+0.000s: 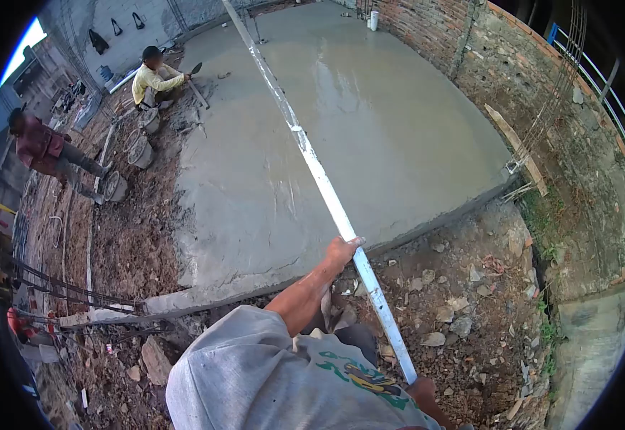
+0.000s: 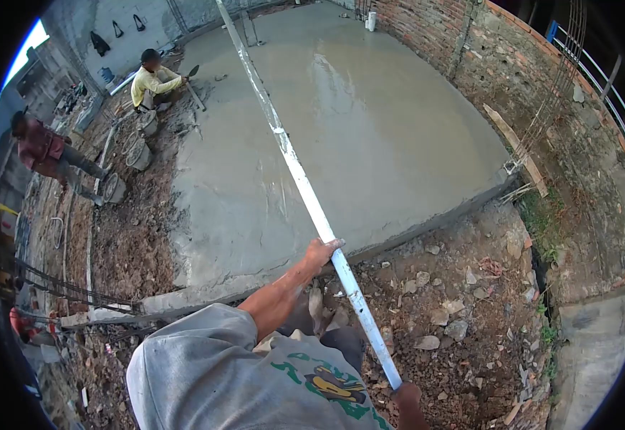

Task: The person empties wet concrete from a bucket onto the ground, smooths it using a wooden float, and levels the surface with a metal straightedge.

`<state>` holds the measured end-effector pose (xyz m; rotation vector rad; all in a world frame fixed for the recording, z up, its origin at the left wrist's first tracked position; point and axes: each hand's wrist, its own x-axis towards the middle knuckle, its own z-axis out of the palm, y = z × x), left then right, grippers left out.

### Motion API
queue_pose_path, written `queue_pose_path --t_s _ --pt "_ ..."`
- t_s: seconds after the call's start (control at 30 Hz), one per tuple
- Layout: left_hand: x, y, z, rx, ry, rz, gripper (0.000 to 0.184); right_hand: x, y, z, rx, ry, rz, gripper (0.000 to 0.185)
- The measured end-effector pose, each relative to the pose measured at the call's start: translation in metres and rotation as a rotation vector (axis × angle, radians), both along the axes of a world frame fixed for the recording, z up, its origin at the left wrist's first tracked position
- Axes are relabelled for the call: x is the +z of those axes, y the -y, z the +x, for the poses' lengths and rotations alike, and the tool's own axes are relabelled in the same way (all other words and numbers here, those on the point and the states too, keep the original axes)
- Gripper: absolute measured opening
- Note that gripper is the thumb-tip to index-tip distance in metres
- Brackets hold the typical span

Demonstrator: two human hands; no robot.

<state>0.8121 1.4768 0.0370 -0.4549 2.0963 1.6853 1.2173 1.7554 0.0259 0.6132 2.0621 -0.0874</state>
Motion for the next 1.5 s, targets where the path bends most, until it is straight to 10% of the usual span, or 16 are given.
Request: queue_pose_path --t_s 0.33,0.73,0.83,1.2,1.5 --pt "-0.115 -0.073 -0.040 -0.153 0.089 -0.060 0.044 -0.070 -0.089 -0.016 0.081 0.012 0.082 0.049" --pt "-0.393 -0.149 -0.098 -0.128 0.131 -0.135 0.051 -0.294 -0.167 -0.084 0.153 0.045 0.065 0.064" --pt "-0.385 -0.153 -0.109 -0.140 0.128 -0.246 0.052 -0.325 -0.172 -0.100 0.224 -0.045 0.043 0.039" --pt "-0.455 -0.164 -0.170 -0.217 0.083 -0.457 0.058 -0.376 -0.191 -0.153 0.183 -0.114 -0.014 0.063" --pt "-0.407 -0.139 -0.140 -0.248 -0.061 -0.610 0.050 -0.425 -0.164 -0.217 0.208 -0.331 -0.133 0.064"
